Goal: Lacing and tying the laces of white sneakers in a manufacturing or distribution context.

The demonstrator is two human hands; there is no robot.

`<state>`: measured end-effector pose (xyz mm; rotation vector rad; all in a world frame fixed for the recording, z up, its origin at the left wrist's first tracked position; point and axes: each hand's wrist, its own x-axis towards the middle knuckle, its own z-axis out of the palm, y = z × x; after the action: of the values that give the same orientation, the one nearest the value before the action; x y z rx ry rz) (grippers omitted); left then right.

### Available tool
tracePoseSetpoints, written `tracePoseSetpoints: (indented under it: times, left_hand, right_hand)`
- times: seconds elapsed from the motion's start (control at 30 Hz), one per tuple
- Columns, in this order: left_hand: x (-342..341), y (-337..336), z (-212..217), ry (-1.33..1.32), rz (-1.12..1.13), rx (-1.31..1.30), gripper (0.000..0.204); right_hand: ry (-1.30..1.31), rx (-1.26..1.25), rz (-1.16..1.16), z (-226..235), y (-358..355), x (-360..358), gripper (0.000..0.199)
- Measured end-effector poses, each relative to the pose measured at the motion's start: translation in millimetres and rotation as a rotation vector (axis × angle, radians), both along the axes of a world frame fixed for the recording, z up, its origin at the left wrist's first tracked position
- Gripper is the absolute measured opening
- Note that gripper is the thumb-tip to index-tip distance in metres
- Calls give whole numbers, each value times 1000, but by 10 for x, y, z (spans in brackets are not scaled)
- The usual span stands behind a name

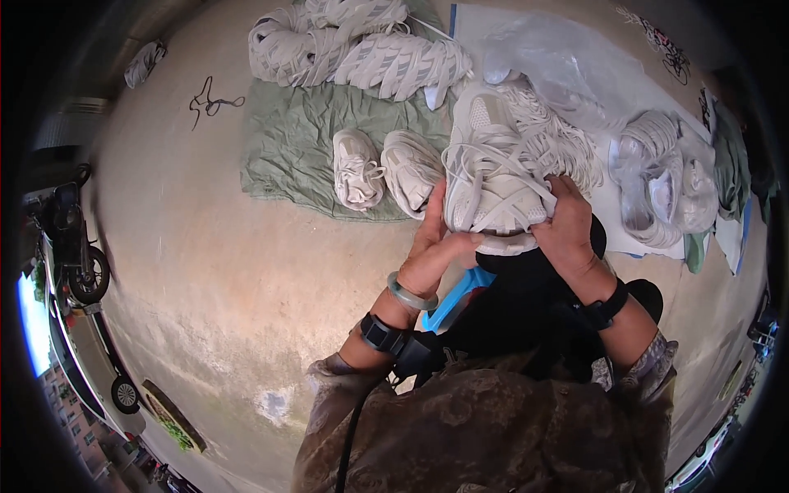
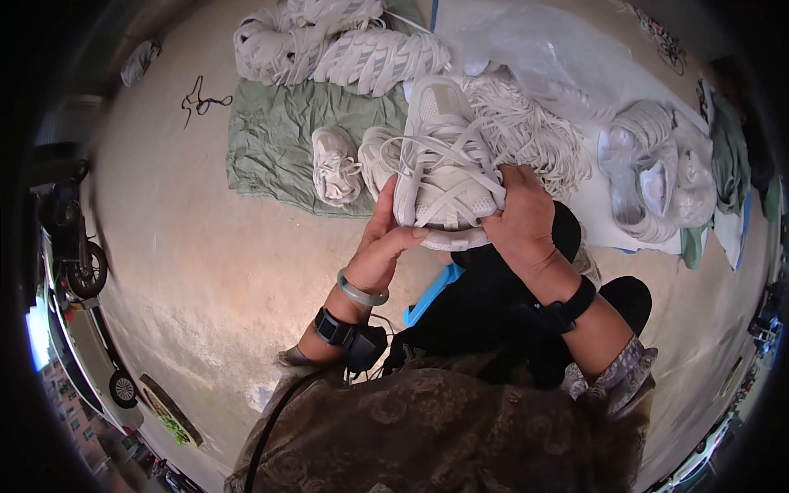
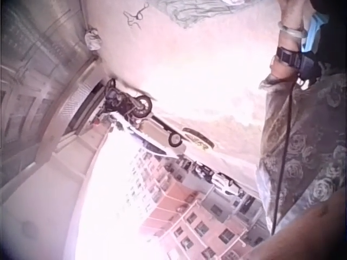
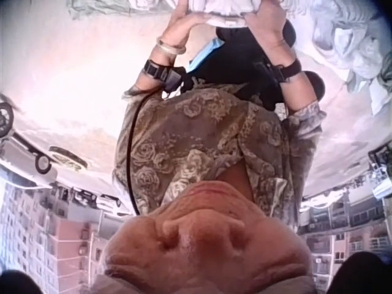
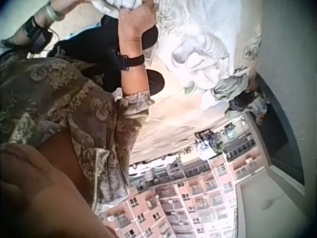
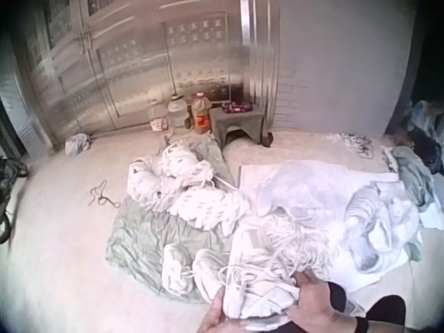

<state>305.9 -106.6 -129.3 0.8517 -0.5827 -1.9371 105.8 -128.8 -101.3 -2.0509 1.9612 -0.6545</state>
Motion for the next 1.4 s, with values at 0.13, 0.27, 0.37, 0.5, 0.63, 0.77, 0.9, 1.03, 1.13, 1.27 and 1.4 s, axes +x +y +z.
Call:
tracePoseSetpoints:
  times: [0.13, 0.27, 0.37, 0.5, 0.63, 0.77, 0.9, 1.03, 1.13, 1.27, 1.4]
  left_hand:
    - [-67, 49, -222, 103, 133, 39, 98]
    - [-53, 37, -401, 87, 140, 26, 100]
    - [-18, 96, -441, 76, 220, 11, 99]
    - [204, 155, -476, 12, 264, -14, 97]
    - [465, 239, -561, 167, 308, -6, 93]
    - [714, 348, -716, 138, 356, 28, 93]
    - [933, 365, -987, 108, 486, 48, 95]
    - [1372, 216, -1324, 36, 519, 1, 95]
    - [1692, 26, -1621, -71, 542, 16, 88]
    - [1989, -247, -1986, -197, 461, 79, 79]
    - [2092, -415, -2309, -195, 376, 145, 79]
  right_hand:
    - [41, -17, 83, -97, 42, 79, 39]
    - [89, 7, 80, -190, 88, 124, 49]
    - [37, 6, 142, -235, 25, 170, 53]
    - [-23, -40, 269, -203, -22, 405, 61]
    - [31, -39, 398, -114, -43, 673, 71]
    - [-66, 78, 532, -113, -76, 804, 72]
    - [-179, 178, 601, -203, -41, 853, 66]
    - [-256, 207, 613, -214, -14, 702, 58]
    - [-388, 285, 566, -120, 49, 473, 51]
    - [-479, 313, 491, 47, 223, 180, 48]
    - [-467, 347, 389, 200, 375, -14, 45]
